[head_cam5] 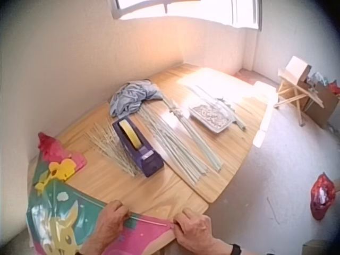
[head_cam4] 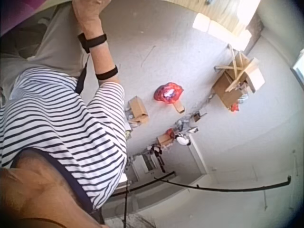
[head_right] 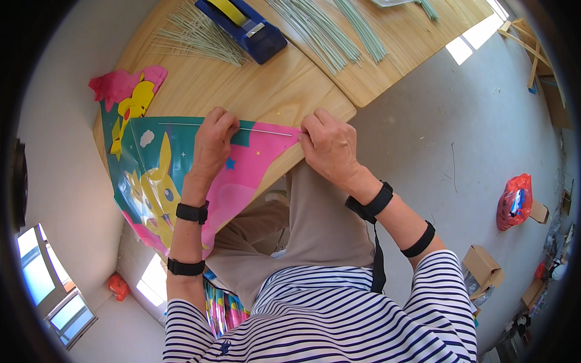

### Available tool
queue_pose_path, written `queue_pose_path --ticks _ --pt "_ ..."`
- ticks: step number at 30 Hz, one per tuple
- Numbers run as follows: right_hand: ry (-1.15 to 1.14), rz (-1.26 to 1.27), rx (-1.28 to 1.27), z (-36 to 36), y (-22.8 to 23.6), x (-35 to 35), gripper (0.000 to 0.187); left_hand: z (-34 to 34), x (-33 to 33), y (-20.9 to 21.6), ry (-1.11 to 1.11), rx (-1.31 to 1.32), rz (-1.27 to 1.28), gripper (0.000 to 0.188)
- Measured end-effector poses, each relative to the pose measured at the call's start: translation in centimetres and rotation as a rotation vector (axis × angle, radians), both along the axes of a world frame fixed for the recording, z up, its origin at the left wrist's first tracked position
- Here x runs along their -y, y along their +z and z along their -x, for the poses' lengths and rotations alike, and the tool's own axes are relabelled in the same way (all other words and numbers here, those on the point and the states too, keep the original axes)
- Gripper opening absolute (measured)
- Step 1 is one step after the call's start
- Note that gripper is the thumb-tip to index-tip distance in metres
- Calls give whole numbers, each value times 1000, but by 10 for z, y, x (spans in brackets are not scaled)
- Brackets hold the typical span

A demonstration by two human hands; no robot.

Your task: Manually assemble a plastic character kite by attaching structural rods and tape.

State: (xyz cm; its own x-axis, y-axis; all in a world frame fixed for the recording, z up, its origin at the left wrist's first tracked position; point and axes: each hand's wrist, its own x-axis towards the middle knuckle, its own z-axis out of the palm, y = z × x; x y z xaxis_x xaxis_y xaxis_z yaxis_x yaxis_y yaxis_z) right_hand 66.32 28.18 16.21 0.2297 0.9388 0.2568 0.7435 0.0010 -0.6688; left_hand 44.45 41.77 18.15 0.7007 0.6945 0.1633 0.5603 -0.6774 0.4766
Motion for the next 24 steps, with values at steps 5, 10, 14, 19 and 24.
queue_pose_path --ticks 5,10,14,19,24 --pt "1 17 -2 0 0 0 14 0 1 1 18 3 33 10" --pt "-3 6 -5 -1 0 0 12 0 0 0 14 1 33 10" --pt "-17 16 -50 1 2 -2 10 2 0 -1 23 19 24 10" --pt "-15 -3 -5 15 12 -14 12 4 -1 -5 46 -6 42 10" --pt "-12 78 7 23 -5 -25 14 7 -1 -4 102 65 40 11"
